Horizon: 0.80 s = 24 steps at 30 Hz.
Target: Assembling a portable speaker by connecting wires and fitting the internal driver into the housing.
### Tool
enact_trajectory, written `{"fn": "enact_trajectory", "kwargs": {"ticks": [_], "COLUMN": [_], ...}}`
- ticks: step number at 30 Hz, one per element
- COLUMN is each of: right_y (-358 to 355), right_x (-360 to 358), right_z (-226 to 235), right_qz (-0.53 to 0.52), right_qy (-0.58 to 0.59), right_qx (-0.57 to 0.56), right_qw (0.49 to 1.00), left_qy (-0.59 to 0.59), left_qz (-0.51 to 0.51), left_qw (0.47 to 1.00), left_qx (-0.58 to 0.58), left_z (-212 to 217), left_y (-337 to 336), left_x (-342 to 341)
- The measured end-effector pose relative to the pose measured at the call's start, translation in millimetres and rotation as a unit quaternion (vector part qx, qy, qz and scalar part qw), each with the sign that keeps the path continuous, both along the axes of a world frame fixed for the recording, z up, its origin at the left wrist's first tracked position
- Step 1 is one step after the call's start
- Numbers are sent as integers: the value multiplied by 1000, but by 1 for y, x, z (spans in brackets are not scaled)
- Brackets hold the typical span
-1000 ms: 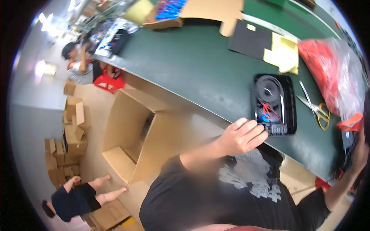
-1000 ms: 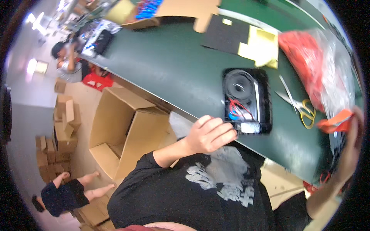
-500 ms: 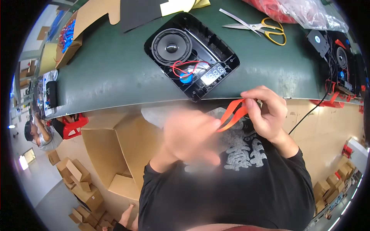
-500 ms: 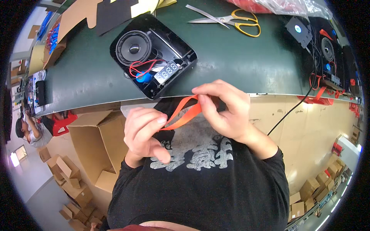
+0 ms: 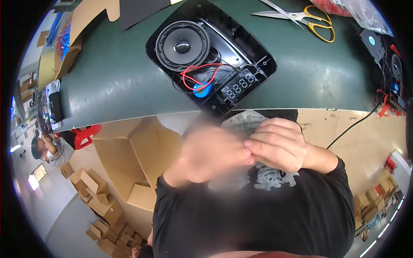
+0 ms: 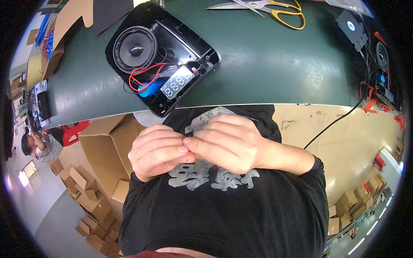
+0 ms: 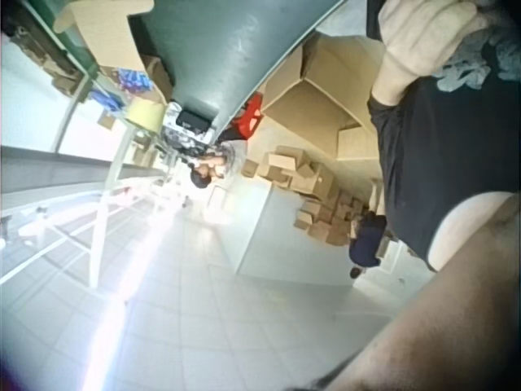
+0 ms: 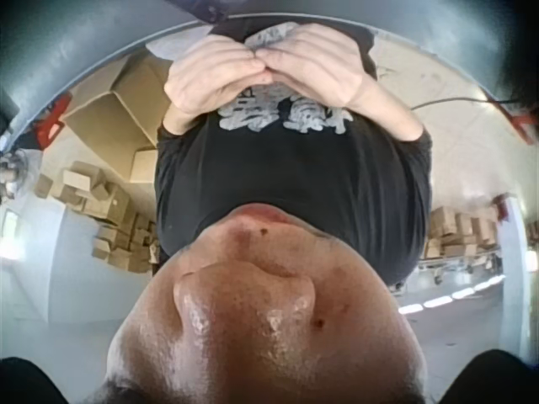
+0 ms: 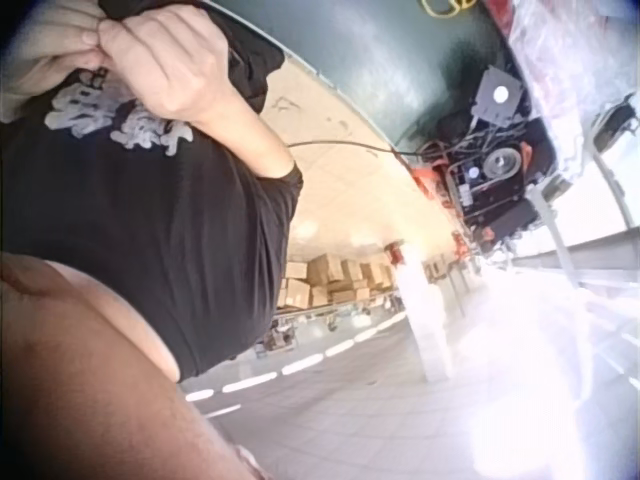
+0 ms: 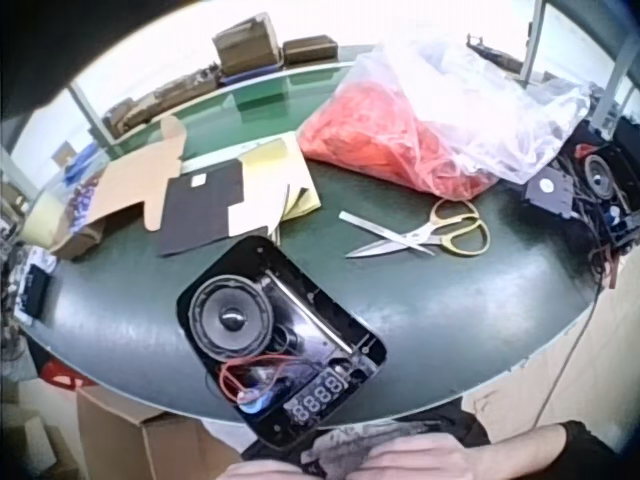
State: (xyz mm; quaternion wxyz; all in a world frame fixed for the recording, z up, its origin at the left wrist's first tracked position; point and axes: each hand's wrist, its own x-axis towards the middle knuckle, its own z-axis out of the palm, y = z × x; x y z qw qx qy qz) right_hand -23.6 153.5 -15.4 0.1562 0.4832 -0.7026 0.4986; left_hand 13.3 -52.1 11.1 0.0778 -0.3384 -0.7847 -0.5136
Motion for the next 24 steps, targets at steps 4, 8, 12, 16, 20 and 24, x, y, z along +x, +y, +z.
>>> {"fn": "enact_trajectory", "kwargs": {"ticks": [4, 8, 12, 16, 20, 24], "right_y": [-4, -6, -5, -6, -3, 0], "right_x": [-9, -10, -7, -8, -6, -6], "right_z": [-5, -6, -3, -1, -4, -5], "right_qz": [36, 39, 5, 0, 9, 12], "right_qy": [-47, -111, -133, -183, -227, -263], "right_qx": [-11, 8, 63, 61, 39, 9], "right_qw": [998, 993, 989, 981, 973, 965], "left_qy": [81, 192, 36, -238, -207, -203], "left_qz": [67, 297, 320, 174, 127, 151], "left_qw": [992, 929, 933, 948, 959, 953], "left_qx": [-75, -107, -162, -119, -145, -169], "left_z": [9, 26, 31, 26, 20, 16], "left_y": [-25, -59, -96, -115, -112, -125], "left_x": [2, -41, -120, -148, -160, -160]}}
